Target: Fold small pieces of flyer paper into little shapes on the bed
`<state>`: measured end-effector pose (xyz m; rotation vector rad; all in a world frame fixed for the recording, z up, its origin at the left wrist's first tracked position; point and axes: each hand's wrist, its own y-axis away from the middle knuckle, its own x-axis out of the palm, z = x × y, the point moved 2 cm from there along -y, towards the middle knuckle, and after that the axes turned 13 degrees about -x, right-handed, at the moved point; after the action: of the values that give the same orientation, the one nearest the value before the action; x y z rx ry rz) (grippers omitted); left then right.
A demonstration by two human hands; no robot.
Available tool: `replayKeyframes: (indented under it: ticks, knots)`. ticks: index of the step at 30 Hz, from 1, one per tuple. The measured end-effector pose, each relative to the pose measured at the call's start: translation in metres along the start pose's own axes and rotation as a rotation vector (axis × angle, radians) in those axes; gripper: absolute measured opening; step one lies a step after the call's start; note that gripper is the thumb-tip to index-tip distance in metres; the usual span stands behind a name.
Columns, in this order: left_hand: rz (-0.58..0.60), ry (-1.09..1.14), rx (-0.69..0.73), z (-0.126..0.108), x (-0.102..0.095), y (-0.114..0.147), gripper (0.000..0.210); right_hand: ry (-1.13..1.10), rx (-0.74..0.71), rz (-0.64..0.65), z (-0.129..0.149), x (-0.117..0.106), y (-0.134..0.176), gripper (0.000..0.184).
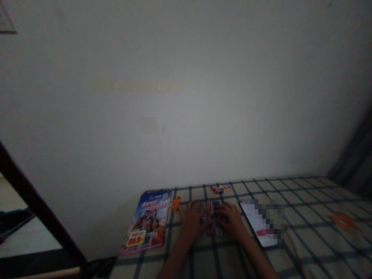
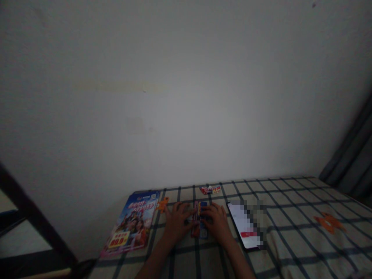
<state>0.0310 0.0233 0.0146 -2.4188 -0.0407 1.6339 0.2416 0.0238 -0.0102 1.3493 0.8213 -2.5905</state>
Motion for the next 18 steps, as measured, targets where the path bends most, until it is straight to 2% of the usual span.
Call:
replayKeyframes:
  ticks: [18]
  knots:
    - [0.049, 0.011, -0.091, 0.0041, 0.0005, -0.0033, 0.048, 0.087, 0.025, 0.084, 0.0042, -0.0036, -0.007, 0.027]
